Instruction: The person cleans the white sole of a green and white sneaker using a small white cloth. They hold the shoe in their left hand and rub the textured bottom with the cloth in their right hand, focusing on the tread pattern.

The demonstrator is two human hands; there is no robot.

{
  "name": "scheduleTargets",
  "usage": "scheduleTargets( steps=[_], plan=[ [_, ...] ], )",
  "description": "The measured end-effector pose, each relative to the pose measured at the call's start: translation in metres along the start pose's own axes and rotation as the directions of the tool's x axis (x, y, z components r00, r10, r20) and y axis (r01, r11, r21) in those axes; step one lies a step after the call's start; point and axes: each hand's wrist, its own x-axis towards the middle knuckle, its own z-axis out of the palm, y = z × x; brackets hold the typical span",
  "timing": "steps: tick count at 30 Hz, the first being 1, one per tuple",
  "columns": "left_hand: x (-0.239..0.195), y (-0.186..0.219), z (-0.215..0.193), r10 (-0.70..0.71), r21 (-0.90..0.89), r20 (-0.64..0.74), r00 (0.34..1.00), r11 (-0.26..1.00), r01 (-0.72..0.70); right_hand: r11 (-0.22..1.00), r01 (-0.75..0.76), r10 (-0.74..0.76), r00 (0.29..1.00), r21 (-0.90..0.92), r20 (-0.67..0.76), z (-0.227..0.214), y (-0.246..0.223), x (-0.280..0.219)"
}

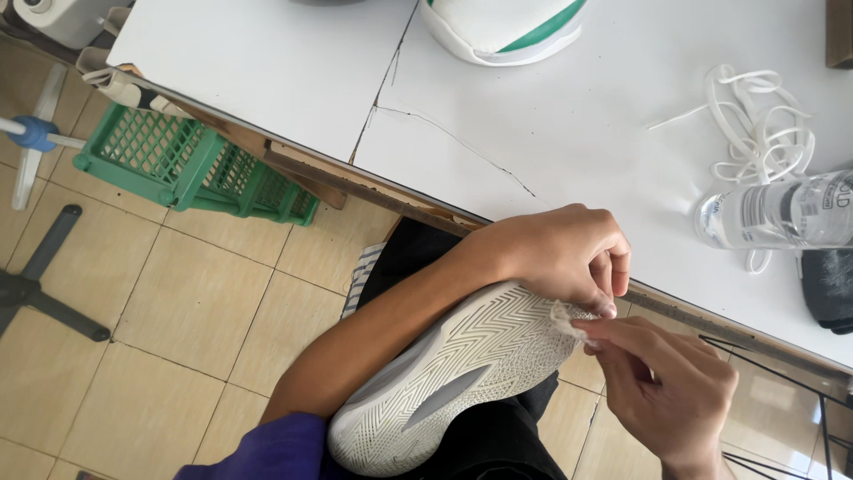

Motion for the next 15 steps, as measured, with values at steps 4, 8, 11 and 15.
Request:
scheduleTargets(
  steps=[4, 8, 11, 15],
  plan=[
    [-0.004, 0.01, -0.001, -0.052, -0.02, 0.01, 0.999, 0.998, 0.052, 0.997, 0.076, -0.076, 0.995, -0.004, 0.065, -0.003, 0.004, -0.001],
    [-0.002, 0.008, 0.002, -0.073, -0.025, -0.001, 0.997, 0.997, 0.073, 0.977, 0.208, -0.202, 0.975, -0.055, 0.095, -0.002, 0.003, 0.003],
    [0.0, 0.004, 0.001, -0.059, -0.018, -0.008, 0.998, 0.998, 0.058, 0.948, 0.301, -0.287, 0.948, -0.101, 0.136, -0.002, 0.002, 0.009],
    [-0.005, 0.009, -0.001, -0.082, -0.049, 0.008, 0.997, 0.995, 0.083, 0.766, 0.58, -0.532, 0.814, -0.278, 0.233, -0.005, 0.001, 0.012]
  ],
)
